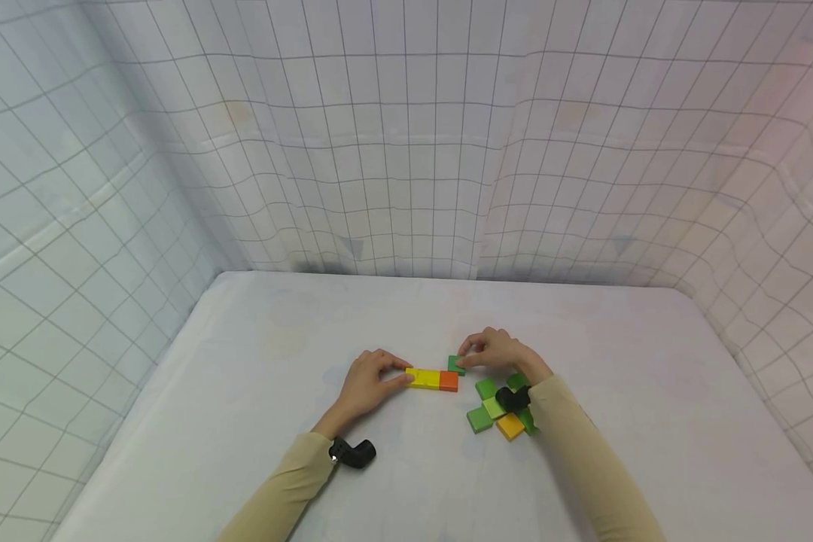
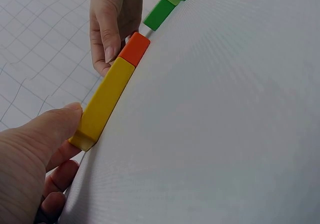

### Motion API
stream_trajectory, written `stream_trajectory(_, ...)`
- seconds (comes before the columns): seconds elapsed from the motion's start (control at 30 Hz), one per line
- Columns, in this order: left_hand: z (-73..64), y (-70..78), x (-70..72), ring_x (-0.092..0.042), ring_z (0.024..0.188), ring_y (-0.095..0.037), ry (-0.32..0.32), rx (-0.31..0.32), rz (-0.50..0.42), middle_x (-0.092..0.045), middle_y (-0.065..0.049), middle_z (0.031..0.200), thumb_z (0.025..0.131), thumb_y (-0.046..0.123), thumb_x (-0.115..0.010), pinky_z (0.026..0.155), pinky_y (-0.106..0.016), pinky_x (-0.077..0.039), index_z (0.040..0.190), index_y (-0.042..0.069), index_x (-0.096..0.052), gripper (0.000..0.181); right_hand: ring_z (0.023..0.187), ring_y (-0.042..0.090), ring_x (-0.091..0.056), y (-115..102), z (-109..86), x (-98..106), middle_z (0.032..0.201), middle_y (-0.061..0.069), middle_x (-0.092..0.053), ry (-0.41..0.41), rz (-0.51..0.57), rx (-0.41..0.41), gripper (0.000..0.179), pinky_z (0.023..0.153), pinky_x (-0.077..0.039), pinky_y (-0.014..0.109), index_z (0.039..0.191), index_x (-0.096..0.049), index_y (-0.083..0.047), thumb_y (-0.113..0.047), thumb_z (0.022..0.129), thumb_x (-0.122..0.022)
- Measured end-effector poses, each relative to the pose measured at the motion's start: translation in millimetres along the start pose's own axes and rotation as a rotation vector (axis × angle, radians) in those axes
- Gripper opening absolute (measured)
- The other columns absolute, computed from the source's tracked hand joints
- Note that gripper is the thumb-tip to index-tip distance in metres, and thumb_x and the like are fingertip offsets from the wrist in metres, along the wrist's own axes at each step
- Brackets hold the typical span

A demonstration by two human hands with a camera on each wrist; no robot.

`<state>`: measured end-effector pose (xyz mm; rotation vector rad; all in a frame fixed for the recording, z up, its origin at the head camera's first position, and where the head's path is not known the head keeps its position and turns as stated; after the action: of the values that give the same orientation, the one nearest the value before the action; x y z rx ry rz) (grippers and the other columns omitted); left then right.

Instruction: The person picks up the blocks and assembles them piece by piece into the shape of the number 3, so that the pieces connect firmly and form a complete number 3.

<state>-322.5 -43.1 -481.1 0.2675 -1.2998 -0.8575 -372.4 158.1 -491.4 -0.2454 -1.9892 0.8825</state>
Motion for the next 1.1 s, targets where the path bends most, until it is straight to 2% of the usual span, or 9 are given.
stream_trajectory(0.17,1.0,-1.0,0.3,-0.045,0.079,-0.012,0.006,-0.009,0.005,-0.061,0.007,0.091,0.083,0.039,-0.072,0.072,-0.031,-0.035,0.099,0.021,-0.075,0.024,0.109,0.036,-0.041,2,-0.1,0,0.125,0.019,-0.045,-0.015,0.015,-0.008,0.033,0.09,-0.035,0.051,0.106,-0.068,-0.018,-0.044,0.086,-0.067)
stream_trajectory(0.37,0.6,-1.3,1.5,-0.045,0.079,-0.012,0.009,-0.003,0.001,-0.061,0.007,0.091,0.083,0.038,-0.072,0.072,-0.031,-0.034,0.098,0.021,-0.075,0.023,0.111,0.03,-0.044,8,-9.4,4,0.13,0.014,-0.048,-0.048,0.048,-0.017,0.048,0.094,-0.036,0.049,0.122,-0.06,-0.013,-0.046,0.088,-0.064)
stream_trajectory(0.5,0.3,-1.0,1.0,-0.045,0.079,-0.012,0.006,-0.006,-0.003,-0.061,0.007,0.091,0.083,0.039,-0.072,0.072,-0.031,-0.035,0.099,0.021,-0.075,0.023,0.104,0.026,-0.049,18,-21.6,12,0.122,0.009,-0.054,-0.021,0.067,-0.022,0.05,0.09,-0.04,0.044,0.127,-0.057,-0.011,-0.044,0.089,-0.063)
stream_trajectory(0.63,0.0,-1.8,-0.4,-0.047,0.081,-0.012,-0.002,-0.005,0.0,-0.061,0.007,0.093,0.083,0.04,-0.071,0.073,-0.031,-0.035,0.1,0.022,-0.074,0.025,0.099,0.023,-0.05,26,-38.9,22,0.112,0.006,-0.055,0.055,0.035,0.004,0.047,0.084,-0.043,0.04,0.125,-0.057,-0.01,-0.041,0.091,-0.062)
stream_trajectory(0.77,-1.1,-2.9,-1.6,-0.048,0.084,-0.013,-0.007,0.0,0.005,-0.062,0.007,0.095,0.084,0.041,-0.07,0.074,-0.032,-0.036,0.101,0.023,-0.074,0.025,0.095,0.023,-0.052,22,-59.4,33,0.104,0.004,-0.058,0.188,-0.012,0.072,0.04,0.079,-0.044,0.038,0.119,-0.061,-0.008,-0.037,0.092,-0.062)
stream_trajectory(0.9,-2.2,-2.1,-1.5,-0.048,0.084,-0.014,-0.002,-0.004,0.002,-0.061,0.006,0.094,0.084,0.041,-0.07,0.074,-0.033,-0.036,0.1,0.022,-0.074,0.025,0.089,0.019,-0.055,6,-79.3,34,0.097,-0.001,-0.06,0.289,-0.021,0.17,0.025,0.075,-0.046,0.035,0.107,-0.065,-0.009,-0.03,0.092,-0.064)
stream_trajectory(1.0,-1.6,-1.8,-1.7,-0.047,0.083,-0.013,-0.002,-0.003,0.001,-0.061,0.007,0.094,0.084,0.04,-0.07,0.074,-0.032,-0.036,0.101,0.022,-0.074,0.025,0.083,0.014,-0.055,-10,-89.6,26,0.093,-0.005,-0.062,0.299,-0.043,0.26,0.015,0.072,-0.046,0.03,0.099,-0.067,-0.013,-0.025,0.089,-0.069)
stream_trajectory(1.1,-0.2,-2.3,-2.7,-0.047,0.083,-0.013,-0.007,0.0,0.004,-0.061,0.007,0.095,0.084,0.041,-0.07,0.074,-0.032,-0.036,0.101,0.022,-0.074,0.026,0.081,0.013,-0.054,-27,-96.4,11,0.092,-0.007,-0.062,0.244,-0.068,0.331,0.015,0.071,-0.046,0.03,0.096,-0.067,-0.014,-0.022,0.085,-0.073)
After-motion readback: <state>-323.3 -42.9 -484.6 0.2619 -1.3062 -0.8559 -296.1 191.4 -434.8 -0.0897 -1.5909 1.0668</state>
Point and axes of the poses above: each hand's wrist, its own z-axis towards the middle knuckle, its own x-axis out of the back of the hand, y = z × x, the point moved 10 cm from there along z, towards the middle knuckle
